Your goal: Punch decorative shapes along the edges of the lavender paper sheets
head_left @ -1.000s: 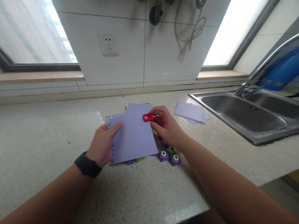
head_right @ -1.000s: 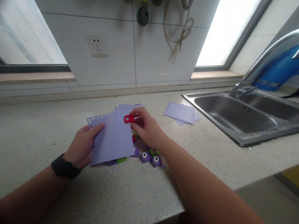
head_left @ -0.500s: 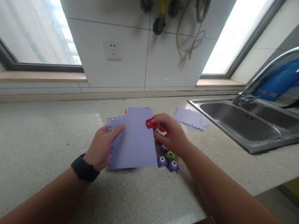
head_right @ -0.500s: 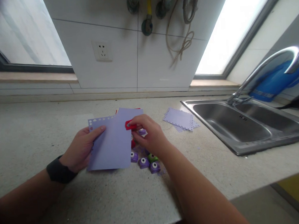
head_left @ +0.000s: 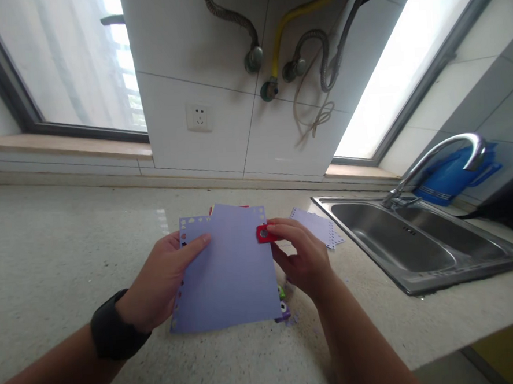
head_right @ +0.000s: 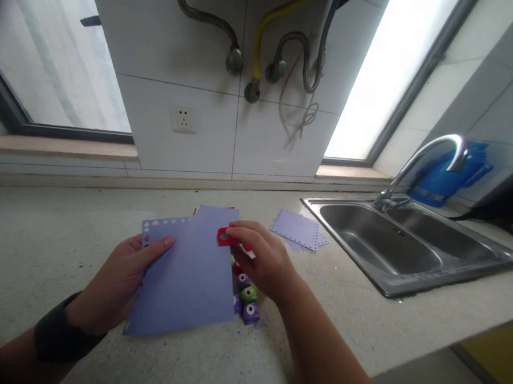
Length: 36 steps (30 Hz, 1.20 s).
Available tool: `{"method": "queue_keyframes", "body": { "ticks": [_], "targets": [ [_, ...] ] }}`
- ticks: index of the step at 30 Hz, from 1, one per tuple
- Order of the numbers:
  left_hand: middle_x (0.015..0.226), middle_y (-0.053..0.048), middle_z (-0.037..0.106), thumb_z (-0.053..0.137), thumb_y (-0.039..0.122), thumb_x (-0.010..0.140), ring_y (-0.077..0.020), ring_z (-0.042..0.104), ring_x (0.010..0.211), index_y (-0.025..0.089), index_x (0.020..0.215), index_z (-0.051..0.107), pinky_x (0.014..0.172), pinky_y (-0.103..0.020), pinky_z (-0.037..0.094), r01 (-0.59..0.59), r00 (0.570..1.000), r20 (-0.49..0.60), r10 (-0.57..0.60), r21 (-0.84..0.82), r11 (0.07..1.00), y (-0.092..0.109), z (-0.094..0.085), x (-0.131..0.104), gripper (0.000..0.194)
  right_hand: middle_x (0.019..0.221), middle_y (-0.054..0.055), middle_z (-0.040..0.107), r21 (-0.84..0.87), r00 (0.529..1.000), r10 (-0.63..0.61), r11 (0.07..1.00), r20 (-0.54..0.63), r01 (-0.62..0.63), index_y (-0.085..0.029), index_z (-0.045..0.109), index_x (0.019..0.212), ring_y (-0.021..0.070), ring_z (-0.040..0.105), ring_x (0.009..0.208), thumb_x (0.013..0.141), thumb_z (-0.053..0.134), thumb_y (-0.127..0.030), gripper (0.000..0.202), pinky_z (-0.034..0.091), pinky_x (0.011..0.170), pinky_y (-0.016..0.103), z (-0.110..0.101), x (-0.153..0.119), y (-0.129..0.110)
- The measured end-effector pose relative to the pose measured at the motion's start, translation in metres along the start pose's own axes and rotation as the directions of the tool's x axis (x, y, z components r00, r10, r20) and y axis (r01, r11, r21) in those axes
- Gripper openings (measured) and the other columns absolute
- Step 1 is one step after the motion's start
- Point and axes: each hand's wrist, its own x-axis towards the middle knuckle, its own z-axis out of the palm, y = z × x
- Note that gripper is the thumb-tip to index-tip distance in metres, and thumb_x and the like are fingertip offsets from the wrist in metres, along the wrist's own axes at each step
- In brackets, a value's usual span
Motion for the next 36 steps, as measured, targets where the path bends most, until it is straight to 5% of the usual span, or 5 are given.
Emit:
{"method": "queue_keyframes", "body": {
  "ticks": [13, 20, 28, 34, 36],
  "targets": [
    [0.083, -0.011, 0.081, 0.089, 0.029, 0.067, -0.0281, 0.075, 0.061, 0.021, 0.105, 0.079, 0.057, -0.038, 0.062, 0.163, 0.985, 0.058, -0.164, 0.024, 0.986, 0.004, 0.057, -0.101, 0.041, 0.114, 0.013, 0.075, -0.083, 0.993, -0.121, 0.989, 0.001, 0.121, -0.026, 0.056, 0.141, 0.0254, 0.076, 0.095, 0.085, 0.075, -0.011, 0.061, 0.068, 0.074, 0.038, -0.095, -0.04, -0.073],
    [0.073, -0.009, 0.079, 0.091, 0.031, 0.061, -0.0285, 0.074, 0.056, 0.024, 0.088, 0.081, 0.054, -0.037, 0.061, 0.255, 0.964, -0.117, -0.24, 0.139, 0.957, -0.005, 0.074, -0.166, 0.03, 0.099, 0.012, 0.078, -0.103, 0.968, -0.234, 0.964, 0.095, 0.243, -0.019, 0.054, 0.143, 0.0259, 0.077, 0.088, 0.09, 0.069, -0.019, 0.055, 0.069, 0.074, 0.038, -0.144, -0.062, -0.126],
    [0.077, -0.007, 0.081, 0.093, 0.023, 0.05, -0.0322, 0.076, 0.061, 0.028, 0.08, 0.08, 0.058, -0.04, 0.063, 0.342, 0.935, -0.154, -0.321, 0.135, 0.93, -0.013, 0.079, -0.23, 0.033, 0.112, 0.01, 0.076, 0.02, 0.968, -0.085, 0.996, 0.237, 0.082, -0.025, 0.042, 0.154, 0.0239, 0.076, 0.104, 0.092, 0.065, -0.01, 0.068, 0.069, 0.084, 0.034, -0.177, -0.096, -0.191],
    [0.078, -0.01, 0.081, 0.098, 0.027, 0.046, -0.034, 0.076, 0.061, 0.025, 0.088, 0.08, 0.057, -0.04, 0.064, 0.47, 0.882, -0.102, -0.459, 0.177, 0.864, -0.022, 0.069, -0.259, 0.045, 0.097, 0.006, 0.079, 0.19, 0.982, 0.129, 0.97, 0.138, -0.154, -0.027, 0.056, 0.139, 0.0184, 0.078, 0.078, 0.091, 0.067, -0.012, 0.051, 0.067, 0.061, 0.025, -0.185, -0.104, -0.23],
    [0.081, -0.009, 0.081, 0.095, 0.036, 0.057, -0.0322, 0.078, 0.065, 0.025, 0.098, 0.079, 0.061, -0.038, 0.064, 0.428, 0.902, -0.157, -0.403, 0.189, 0.884, -0.023, 0.07, -0.268, 0.045, 0.099, 0.005, 0.078, 0.104, 0.984, 0.085, 0.989, 0.155, -0.102, -0.025, 0.059, 0.133, 0.0175, 0.077, 0.083, 0.093, 0.064, -0.012, 0.042, 0.068, 0.064, 0.024, -0.185, -0.11, -0.237]
  ]
}}
